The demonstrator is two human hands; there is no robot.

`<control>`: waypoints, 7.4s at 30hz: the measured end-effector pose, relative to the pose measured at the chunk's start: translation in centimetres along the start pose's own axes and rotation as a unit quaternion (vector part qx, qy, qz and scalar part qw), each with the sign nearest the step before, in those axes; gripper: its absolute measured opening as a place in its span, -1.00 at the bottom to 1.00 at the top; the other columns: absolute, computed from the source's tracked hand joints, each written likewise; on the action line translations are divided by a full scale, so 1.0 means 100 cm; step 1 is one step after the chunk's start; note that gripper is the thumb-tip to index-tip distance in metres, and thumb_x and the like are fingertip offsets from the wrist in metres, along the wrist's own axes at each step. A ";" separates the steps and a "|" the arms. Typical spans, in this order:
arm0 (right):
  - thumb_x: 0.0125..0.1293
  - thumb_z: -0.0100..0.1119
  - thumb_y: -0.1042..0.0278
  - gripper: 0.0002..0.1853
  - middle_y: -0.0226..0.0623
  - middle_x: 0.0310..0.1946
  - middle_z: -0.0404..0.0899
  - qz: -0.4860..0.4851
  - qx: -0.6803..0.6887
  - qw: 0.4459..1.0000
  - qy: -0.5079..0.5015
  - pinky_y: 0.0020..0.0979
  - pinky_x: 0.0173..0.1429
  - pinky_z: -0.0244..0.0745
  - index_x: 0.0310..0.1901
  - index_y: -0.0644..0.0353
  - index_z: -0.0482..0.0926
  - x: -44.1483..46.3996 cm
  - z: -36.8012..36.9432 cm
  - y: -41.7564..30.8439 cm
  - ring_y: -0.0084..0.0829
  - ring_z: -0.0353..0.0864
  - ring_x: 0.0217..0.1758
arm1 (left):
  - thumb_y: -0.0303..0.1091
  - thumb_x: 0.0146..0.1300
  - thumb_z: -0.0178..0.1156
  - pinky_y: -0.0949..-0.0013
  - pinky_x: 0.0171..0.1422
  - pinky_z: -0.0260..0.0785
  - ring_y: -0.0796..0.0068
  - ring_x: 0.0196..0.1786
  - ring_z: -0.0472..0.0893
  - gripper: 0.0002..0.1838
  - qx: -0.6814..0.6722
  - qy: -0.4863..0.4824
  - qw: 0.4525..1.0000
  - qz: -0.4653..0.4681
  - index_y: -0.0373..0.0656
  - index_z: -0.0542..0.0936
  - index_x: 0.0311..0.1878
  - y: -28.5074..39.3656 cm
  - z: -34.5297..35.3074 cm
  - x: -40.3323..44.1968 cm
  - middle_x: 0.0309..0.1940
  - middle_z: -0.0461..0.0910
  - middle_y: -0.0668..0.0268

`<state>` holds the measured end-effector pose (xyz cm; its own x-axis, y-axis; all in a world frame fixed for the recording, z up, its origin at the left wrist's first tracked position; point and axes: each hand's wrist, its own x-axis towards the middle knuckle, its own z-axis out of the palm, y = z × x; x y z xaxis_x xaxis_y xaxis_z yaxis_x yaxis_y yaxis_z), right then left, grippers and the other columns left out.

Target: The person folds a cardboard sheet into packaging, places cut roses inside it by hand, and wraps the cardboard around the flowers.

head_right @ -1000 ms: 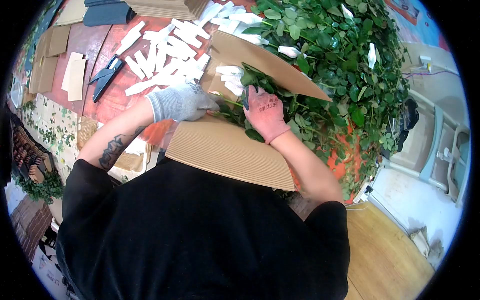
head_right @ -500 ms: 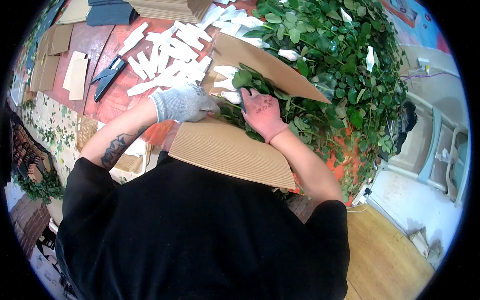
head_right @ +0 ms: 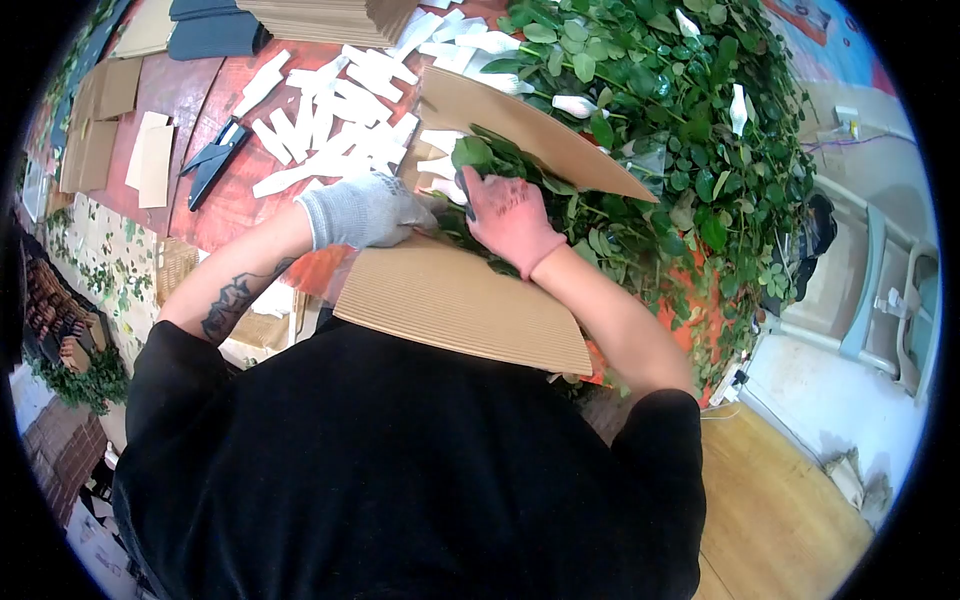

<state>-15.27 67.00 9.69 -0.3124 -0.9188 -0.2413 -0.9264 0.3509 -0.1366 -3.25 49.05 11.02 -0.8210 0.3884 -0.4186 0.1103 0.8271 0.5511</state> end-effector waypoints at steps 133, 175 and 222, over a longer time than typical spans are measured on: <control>0.23 -0.09 0.39 -0.67 -0.21 -0.30 0.58 -0.032 -0.078 0.990 0.110 -0.36 -0.37 0.49 0.02 0.22 0.47 0.006 0.025 0.009 -0.30 0.62 -0.36 | -0.41 0.07 0.17 0.20 -0.13 0.41 0.14 -0.24 0.58 -0.76 0.016 0.337 0.941 0.012 -0.10 0.60 -0.14 -0.044 0.002 0.014 -0.31 0.58 0.21; 0.19 -0.05 0.35 -0.64 -0.25 -0.35 0.55 -0.022 -0.129 0.973 0.193 -0.28 -0.29 0.48 0.05 0.02 0.51 0.015 0.030 0.027 -0.31 0.61 -0.32 | -0.34 0.14 0.14 0.20 -0.04 0.45 0.13 -0.10 0.59 -0.68 0.008 0.378 0.925 -0.031 -0.10 0.55 0.00 -0.039 -0.002 0.027 -0.07 0.57 0.20; 0.12 0.15 0.12 -0.76 -0.29 -0.35 0.53 0.000 -0.014 0.999 0.030 -0.24 -0.30 0.45 -0.29 0.09 0.48 0.001 0.012 -0.001 -0.29 0.60 -0.25 | -0.52 0.01 0.05 0.27 -0.27 0.45 0.32 -0.25 0.64 -0.57 0.097 0.252 0.958 0.096 0.13 0.62 -0.04 -0.044 -0.008 0.029 -0.17 0.64 0.35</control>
<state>-14.97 67.07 8.57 -0.3234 -0.9284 -0.1831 -0.9316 0.3463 -0.1104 -6.53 46.25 7.96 -0.9356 0.3370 0.1053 0.3492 0.8389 0.4174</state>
